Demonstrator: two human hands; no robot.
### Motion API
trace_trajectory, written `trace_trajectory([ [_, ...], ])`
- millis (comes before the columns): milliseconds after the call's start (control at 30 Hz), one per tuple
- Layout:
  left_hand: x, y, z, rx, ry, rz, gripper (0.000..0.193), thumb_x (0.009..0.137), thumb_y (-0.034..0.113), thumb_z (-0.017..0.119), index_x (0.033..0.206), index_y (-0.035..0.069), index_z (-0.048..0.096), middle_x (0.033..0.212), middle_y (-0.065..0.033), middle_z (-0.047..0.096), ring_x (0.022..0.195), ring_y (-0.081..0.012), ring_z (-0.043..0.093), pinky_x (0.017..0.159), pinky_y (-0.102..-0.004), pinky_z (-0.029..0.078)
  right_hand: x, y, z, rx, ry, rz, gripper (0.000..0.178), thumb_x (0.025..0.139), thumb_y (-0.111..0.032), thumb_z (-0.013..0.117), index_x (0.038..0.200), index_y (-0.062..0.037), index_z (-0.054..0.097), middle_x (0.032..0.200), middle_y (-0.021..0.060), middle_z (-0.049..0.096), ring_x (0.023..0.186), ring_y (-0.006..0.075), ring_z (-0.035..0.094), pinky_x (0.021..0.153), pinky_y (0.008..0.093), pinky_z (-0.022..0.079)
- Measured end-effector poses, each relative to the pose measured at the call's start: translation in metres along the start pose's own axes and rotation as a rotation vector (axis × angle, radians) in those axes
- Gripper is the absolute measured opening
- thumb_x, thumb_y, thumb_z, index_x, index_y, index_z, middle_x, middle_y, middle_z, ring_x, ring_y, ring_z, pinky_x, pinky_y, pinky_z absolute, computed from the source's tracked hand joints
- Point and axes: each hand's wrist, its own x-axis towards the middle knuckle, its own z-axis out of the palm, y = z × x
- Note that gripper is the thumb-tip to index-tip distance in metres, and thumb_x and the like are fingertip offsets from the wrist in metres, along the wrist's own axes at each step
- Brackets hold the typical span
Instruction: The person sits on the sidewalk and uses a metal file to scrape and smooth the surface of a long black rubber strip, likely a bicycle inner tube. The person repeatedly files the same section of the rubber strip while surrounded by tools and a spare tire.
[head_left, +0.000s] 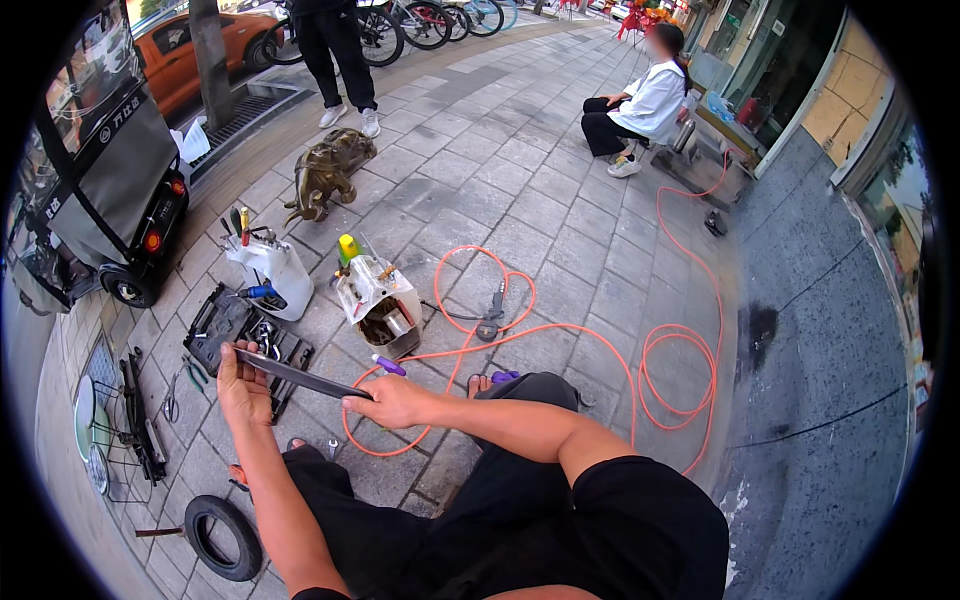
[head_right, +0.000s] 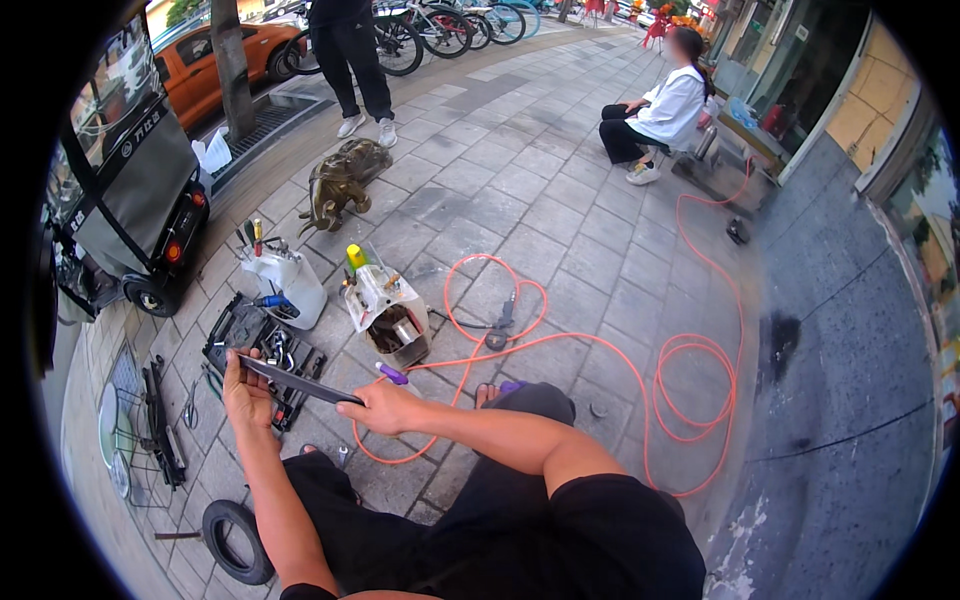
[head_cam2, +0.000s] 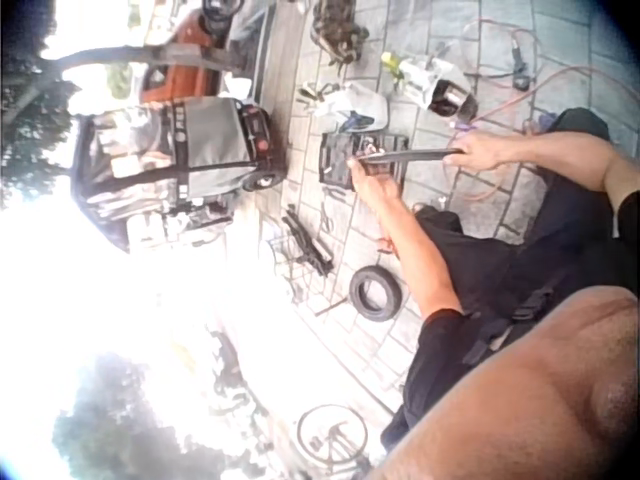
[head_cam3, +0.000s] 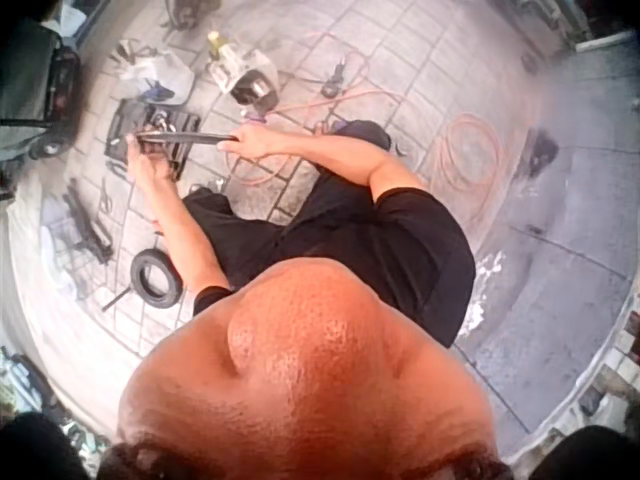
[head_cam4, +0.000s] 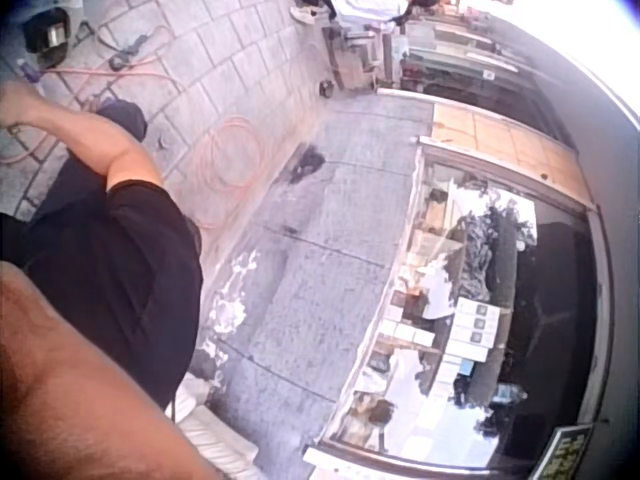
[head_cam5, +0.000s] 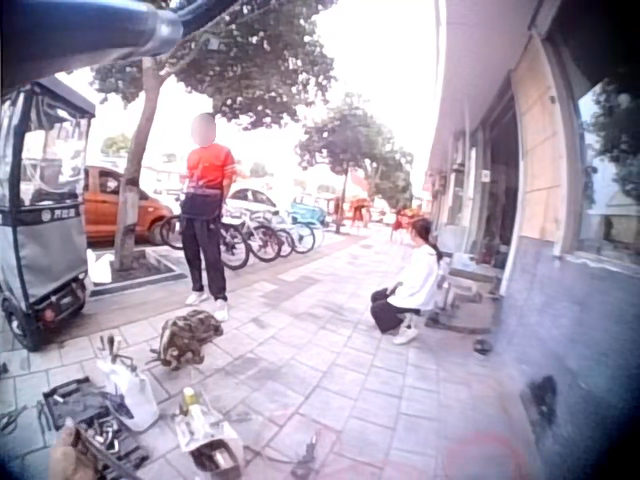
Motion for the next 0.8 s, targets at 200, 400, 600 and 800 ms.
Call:
trace_trajectory([
  [200, -0.008, 0.007, 0.002, -0.141, -0.252, -0.038, 0.023, 0.103, 0.031, 0.061, 0.113, 0.010, 0.066, 0.117, -0.0071, 0.072, 0.111, -0.0239, 0.068, 0.098, -0.0439, 0.056, 0.006, 0.011, 0.001, 0.244, -0.196, 0.123, 0.053, 0.101, -0.053, 0.058, 0.079, -0.0052, 0.061, 0.055, 0.0017, 0.048, 0.043, 0.0135, 0.046, 0.041, 0.0345, 0.037],
  [400, -0.020, 0.016, 0.012, -0.287, -0.490, -0.018, 0.025, 0.106, 0.028, 0.056, 0.119, 0.008, 0.065, 0.124, -0.0095, 0.070, 0.115, -0.0279, 0.067, 0.105, -0.0460, 0.051, 0.001, -0.002, -0.005, 0.203, -0.204, 0.064, 0.057, 0.103, -0.053, 0.055, 0.075, -0.0040, 0.056, 0.061, -0.0005, 0.049, 0.058, 0.0098, 0.046, 0.054, 0.0324, 0.041],
  [600, -0.009, 0.011, -0.003, -0.041, -0.286, -0.012, 0.030, 0.100, 0.031, 0.066, 0.119, 0.008, 0.065, 0.124, -0.0087, 0.070, 0.113, -0.0242, 0.067, 0.099, -0.0419, 0.055, -0.003, -0.001, -0.003, -0.042, -0.034, -0.042, 0.056, 0.102, -0.053, 0.054, 0.081, -0.0023, 0.062, 0.063, 0.0131, 0.057, 0.060, 0.0267, 0.057, 0.060, 0.0440, 0.047],
  [800, 0.010, 0.001, -0.017, 0.057, -0.045, -0.060, 0.031, 0.097, 0.033, 0.070, 0.116, 0.009, 0.066, 0.117, -0.0068, 0.072, 0.106, -0.0214, 0.070, 0.096, -0.0393, 0.056, -0.006, -0.009, -0.005, -0.319, 0.171, -0.049, 0.057, 0.100, -0.056, 0.053, 0.088, -0.0016, 0.067, 0.073, 0.0210, 0.066, 0.070, 0.0422, 0.065, 0.066, 0.0505, 0.050],
])
